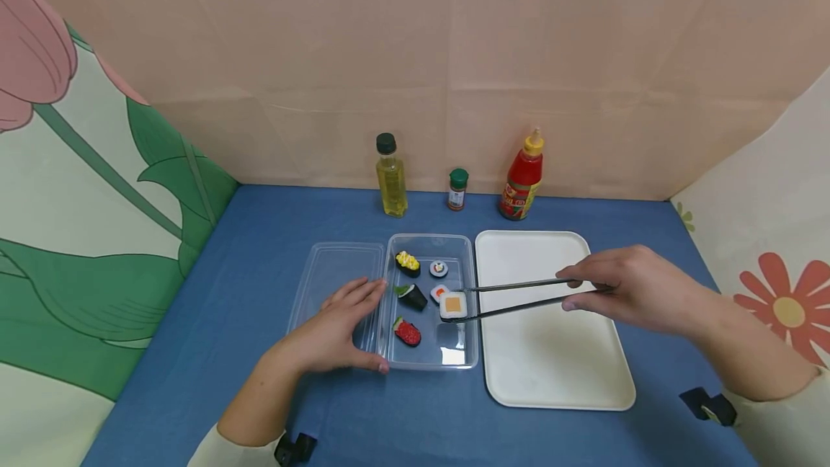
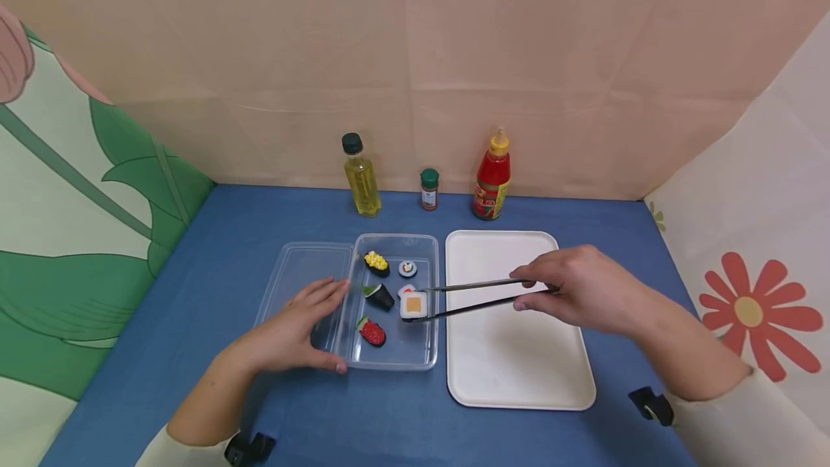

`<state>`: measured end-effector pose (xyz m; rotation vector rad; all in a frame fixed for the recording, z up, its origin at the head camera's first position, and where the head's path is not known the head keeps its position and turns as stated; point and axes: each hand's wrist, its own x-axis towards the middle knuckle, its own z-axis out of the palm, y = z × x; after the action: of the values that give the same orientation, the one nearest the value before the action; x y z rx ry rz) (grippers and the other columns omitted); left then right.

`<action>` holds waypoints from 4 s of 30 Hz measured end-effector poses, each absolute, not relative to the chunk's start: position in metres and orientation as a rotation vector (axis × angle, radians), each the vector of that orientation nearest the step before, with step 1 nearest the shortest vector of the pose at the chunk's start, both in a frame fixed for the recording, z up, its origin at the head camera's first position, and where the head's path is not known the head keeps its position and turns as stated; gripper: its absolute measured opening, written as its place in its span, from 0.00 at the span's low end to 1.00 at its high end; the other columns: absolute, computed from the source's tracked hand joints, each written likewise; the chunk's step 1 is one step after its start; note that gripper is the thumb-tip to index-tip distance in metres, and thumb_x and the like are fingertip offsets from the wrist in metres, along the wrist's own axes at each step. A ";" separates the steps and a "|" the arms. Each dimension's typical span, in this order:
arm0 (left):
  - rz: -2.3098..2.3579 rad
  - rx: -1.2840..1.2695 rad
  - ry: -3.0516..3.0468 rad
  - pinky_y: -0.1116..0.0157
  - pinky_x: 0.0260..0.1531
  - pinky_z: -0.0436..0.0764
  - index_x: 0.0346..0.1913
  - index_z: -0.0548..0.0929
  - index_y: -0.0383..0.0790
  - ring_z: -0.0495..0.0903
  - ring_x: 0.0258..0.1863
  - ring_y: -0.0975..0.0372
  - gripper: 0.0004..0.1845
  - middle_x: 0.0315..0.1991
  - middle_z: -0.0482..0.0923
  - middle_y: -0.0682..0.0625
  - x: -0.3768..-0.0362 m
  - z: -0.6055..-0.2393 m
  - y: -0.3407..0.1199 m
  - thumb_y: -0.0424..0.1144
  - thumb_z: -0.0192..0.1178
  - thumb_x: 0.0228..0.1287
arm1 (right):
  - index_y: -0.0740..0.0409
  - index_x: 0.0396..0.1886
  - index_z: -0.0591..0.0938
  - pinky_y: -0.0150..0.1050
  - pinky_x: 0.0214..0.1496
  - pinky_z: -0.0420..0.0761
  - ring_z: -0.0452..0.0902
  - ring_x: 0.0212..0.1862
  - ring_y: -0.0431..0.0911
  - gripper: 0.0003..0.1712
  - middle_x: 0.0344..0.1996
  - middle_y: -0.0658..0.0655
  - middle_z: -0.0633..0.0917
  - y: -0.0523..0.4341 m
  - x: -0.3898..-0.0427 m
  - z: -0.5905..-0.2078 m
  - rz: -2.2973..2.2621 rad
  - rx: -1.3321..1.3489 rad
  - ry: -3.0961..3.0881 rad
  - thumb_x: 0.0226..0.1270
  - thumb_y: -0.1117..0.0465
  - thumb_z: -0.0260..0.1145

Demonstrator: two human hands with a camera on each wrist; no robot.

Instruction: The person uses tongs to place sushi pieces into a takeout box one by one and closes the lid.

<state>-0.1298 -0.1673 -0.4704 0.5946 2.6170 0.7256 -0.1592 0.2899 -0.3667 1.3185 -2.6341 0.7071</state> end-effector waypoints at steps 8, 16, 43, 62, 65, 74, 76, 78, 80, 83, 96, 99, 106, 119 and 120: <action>0.722 0.592 2.616 0.30 0.72 0.48 0.84 0.55 0.46 0.42 0.82 0.44 0.67 0.84 0.49 0.49 -0.130 -0.470 -0.167 0.67 0.79 0.46 | 0.53 0.48 0.92 0.23 0.31 0.79 0.84 0.33 0.32 0.19 0.40 0.47 0.91 0.272 -0.167 -0.370 0.673 1.455 -2.630 0.58 0.53 0.82; 0.721 0.593 2.612 0.30 0.72 0.47 0.84 0.55 0.46 0.41 0.83 0.45 0.67 0.84 0.49 0.50 -0.130 -0.469 -0.166 0.66 0.80 0.46 | 0.53 0.50 0.91 0.32 0.36 0.85 0.86 0.36 0.35 0.19 0.40 0.46 0.91 0.257 -0.174 -0.364 0.565 1.474 -2.778 0.61 0.52 0.80; 0.735 0.597 2.602 0.29 0.72 0.47 0.84 0.54 0.45 0.41 0.82 0.43 0.67 0.84 0.49 0.48 -0.131 -0.471 -0.167 0.66 0.80 0.45 | 0.52 0.50 0.92 0.45 0.46 0.85 0.87 0.43 0.42 0.20 0.39 0.44 0.91 0.200 -0.192 -0.343 0.338 1.483 -3.120 0.61 0.51 0.81; 0.731 0.588 2.605 0.30 0.72 0.47 0.84 0.54 0.47 0.42 0.82 0.44 0.67 0.84 0.49 0.49 -0.131 -0.472 -0.167 0.67 0.79 0.45 | 0.51 0.51 0.92 0.46 0.47 0.87 0.88 0.44 0.45 0.20 0.41 0.47 0.91 0.197 -0.187 -0.329 0.209 1.463 -3.137 0.60 0.51 0.81; 0.727 0.585 2.605 0.29 0.72 0.47 0.84 0.54 0.47 0.41 0.82 0.44 0.68 0.84 0.49 0.49 -0.132 -0.473 -0.167 0.68 0.79 0.45 | 0.51 0.51 0.92 0.44 0.46 0.86 0.88 0.43 0.43 0.21 0.40 0.46 0.91 0.202 -0.185 -0.328 0.213 1.459 -3.107 0.59 0.51 0.81; 0.725 0.585 2.604 0.31 0.73 0.46 0.84 0.53 0.47 0.41 0.83 0.45 0.68 0.84 0.48 0.49 -0.131 -0.471 -0.167 0.67 0.80 0.45 | 0.54 0.51 0.91 0.38 0.40 0.86 0.87 0.39 0.39 0.20 0.42 0.47 0.91 0.230 -0.178 -0.331 0.297 1.501 -2.922 0.61 0.53 0.81; 0.724 0.584 2.604 0.30 0.73 0.46 0.84 0.53 0.47 0.41 0.83 0.45 0.68 0.84 0.48 0.49 -0.131 -0.471 -0.167 0.67 0.79 0.45 | 0.53 0.50 0.91 0.36 0.39 0.86 0.87 0.38 0.37 0.20 0.42 0.47 0.91 0.236 -0.176 -0.333 0.321 1.491 -2.889 0.61 0.52 0.81; 0.724 0.577 2.603 0.31 0.73 0.46 0.84 0.53 0.48 0.41 0.83 0.45 0.68 0.84 0.48 0.49 -0.132 -0.471 -0.168 0.67 0.79 0.45 | 0.53 0.50 0.91 0.35 0.39 0.86 0.86 0.38 0.36 0.19 0.42 0.46 0.90 0.244 -0.174 -0.335 0.350 1.484 -2.853 0.61 0.52 0.80; 0.728 0.579 2.601 0.30 0.73 0.46 0.84 0.54 0.48 0.41 0.83 0.44 0.68 0.84 0.48 0.49 -0.132 -0.471 -0.168 0.67 0.79 0.45 | 0.53 0.50 0.91 0.34 0.38 0.86 0.86 0.37 0.34 0.19 0.42 0.46 0.90 0.251 -0.173 -0.338 0.391 1.483 -2.806 0.61 0.52 0.80; 0.729 0.583 2.602 0.30 0.73 0.46 0.84 0.54 0.48 0.41 0.83 0.44 0.67 0.84 0.48 0.49 -0.132 -0.472 -0.168 0.68 0.79 0.45 | 0.53 0.50 0.90 0.32 0.36 0.85 0.86 0.36 0.34 0.19 0.41 0.46 0.90 0.262 -0.170 -0.344 0.449 1.496 -2.710 0.61 0.51 0.80; 0.707 0.576 2.605 0.31 0.73 0.47 0.84 0.53 0.48 0.41 0.83 0.46 0.68 0.84 0.47 0.49 -0.132 -0.471 -0.169 0.67 0.79 0.45 | 0.54 0.49 0.91 0.20 0.29 0.78 0.80 0.29 0.28 0.23 0.38 0.47 0.90 0.292 -0.156 -0.371 0.685 1.324 -2.611 0.60 0.45 0.80; 0.703 0.574 2.604 0.32 0.74 0.47 0.84 0.52 0.48 0.41 0.83 0.46 0.68 0.84 0.47 0.50 -0.132 -0.470 -0.169 0.67 0.79 0.45 | 0.56 0.49 0.91 0.21 0.28 0.78 0.79 0.28 0.27 0.24 0.37 0.45 0.90 0.299 -0.153 -0.379 0.715 1.285 -2.587 0.60 0.46 0.80; 0.703 0.597 2.605 0.31 0.73 0.47 0.84 0.53 0.47 0.41 0.83 0.44 0.68 0.84 0.47 0.49 -0.132 -0.471 -0.168 0.68 0.78 0.46 | 0.54 0.50 0.91 0.18 0.26 0.68 0.68 0.26 0.26 0.26 0.31 0.35 0.82 0.314 -0.144 -0.398 0.736 1.200 -2.537 0.64 0.40 0.75; 0.715 0.609 2.609 0.31 0.73 0.46 0.84 0.53 0.46 0.41 0.82 0.44 0.68 0.84 0.47 0.49 -0.131 -0.471 -0.167 0.67 0.79 0.46 | 0.50 0.49 0.91 0.20 0.27 0.66 0.66 0.25 0.28 0.29 0.25 0.30 0.74 0.339 -0.123 -0.425 0.706 0.955 -2.586 0.41 0.62 0.87; 0.715 0.607 2.610 0.31 0.73 0.46 0.84 0.53 0.47 0.41 0.82 0.44 0.68 0.84 0.48 0.49 -0.131 -0.471 -0.168 0.67 0.79 0.46 | 0.50 0.49 0.91 0.20 0.28 0.67 0.66 0.25 0.27 0.29 0.25 0.31 0.74 0.341 -0.122 -0.427 0.707 0.945 -2.580 0.42 0.61 0.87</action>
<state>-0.1310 -0.1676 -0.4715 0.6071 2.6096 0.7148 -0.1222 0.3414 -0.4267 0.9448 -2.5802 0.7073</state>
